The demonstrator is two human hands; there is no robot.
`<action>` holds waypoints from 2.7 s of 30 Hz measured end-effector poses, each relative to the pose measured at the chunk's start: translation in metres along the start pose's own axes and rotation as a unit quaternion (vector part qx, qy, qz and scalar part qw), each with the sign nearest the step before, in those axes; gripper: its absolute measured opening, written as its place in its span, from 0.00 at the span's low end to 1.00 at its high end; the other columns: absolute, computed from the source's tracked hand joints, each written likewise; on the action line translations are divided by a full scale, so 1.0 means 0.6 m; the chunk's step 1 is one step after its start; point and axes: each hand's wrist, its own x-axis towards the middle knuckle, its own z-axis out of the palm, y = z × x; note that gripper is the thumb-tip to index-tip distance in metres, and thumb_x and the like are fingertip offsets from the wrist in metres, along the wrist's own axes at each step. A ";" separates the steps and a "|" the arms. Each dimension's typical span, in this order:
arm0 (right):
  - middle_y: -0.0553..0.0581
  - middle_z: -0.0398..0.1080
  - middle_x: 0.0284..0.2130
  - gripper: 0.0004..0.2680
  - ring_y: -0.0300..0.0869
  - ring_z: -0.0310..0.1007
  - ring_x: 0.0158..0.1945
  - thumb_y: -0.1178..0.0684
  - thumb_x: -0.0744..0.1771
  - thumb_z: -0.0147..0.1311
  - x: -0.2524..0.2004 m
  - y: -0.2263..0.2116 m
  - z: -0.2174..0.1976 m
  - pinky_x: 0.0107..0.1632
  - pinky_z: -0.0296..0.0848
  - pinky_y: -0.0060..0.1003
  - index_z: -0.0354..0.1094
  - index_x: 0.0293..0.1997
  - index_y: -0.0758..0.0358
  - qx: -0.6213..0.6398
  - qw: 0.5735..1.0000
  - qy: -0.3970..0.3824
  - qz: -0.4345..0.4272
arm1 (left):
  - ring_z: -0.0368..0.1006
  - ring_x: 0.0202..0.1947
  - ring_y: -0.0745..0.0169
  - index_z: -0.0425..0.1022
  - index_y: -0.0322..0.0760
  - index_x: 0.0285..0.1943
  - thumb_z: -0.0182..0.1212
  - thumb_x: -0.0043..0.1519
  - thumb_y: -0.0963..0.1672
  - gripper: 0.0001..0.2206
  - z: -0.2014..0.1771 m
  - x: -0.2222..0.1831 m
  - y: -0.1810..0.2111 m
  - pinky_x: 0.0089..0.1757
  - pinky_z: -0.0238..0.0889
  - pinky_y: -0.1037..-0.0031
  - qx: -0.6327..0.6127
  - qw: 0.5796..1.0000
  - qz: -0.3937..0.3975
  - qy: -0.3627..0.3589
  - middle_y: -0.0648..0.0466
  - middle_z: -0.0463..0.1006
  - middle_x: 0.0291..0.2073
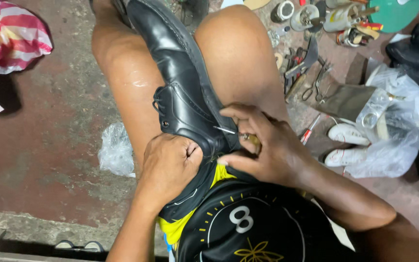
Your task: The person stitches the sole of a black leather shoe using a hand needle and thread, pulling the thread tight through the leather at the side of the shoe.
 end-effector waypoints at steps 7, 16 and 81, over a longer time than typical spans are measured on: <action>0.61 0.73 0.50 0.38 0.51 0.79 0.41 0.41 0.59 0.67 -0.014 -0.003 -0.090 0.37 0.78 0.44 0.47 0.77 0.48 -0.204 0.970 -0.126 0.038 | 0.70 0.23 0.37 0.66 0.31 0.18 0.61 0.52 0.39 0.11 0.035 -0.012 -0.030 0.32 0.61 0.52 -0.003 0.998 0.012 0.056 0.41 0.71 0.17; 0.57 0.76 0.43 0.22 0.45 0.81 0.38 0.43 0.63 0.64 0.017 0.011 -0.028 0.39 0.78 0.42 0.63 0.59 0.61 -0.108 0.990 -0.039 -0.077 | 0.65 0.23 0.46 0.66 0.32 0.26 0.57 0.50 0.35 0.05 0.070 -0.043 -0.078 0.31 0.59 0.60 -0.101 0.988 0.036 0.110 0.47 0.65 0.18; 0.55 0.77 0.34 0.14 0.45 0.78 0.31 0.63 0.61 0.56 0.007 -0.011 -0.049 0.33 0.76 0.39 0.74 0.52 0.59 -0.084 0.991 -0.039 -0.101 | 0.73 0.23 0.80 0.82 0.30 0.40 0.70 0.58 0.41 0.06 0.055 -0.051 -0.022 0.29 0.67 0.81 -0.252 0.950 -0.152 0.110 0.57 0.85 0.26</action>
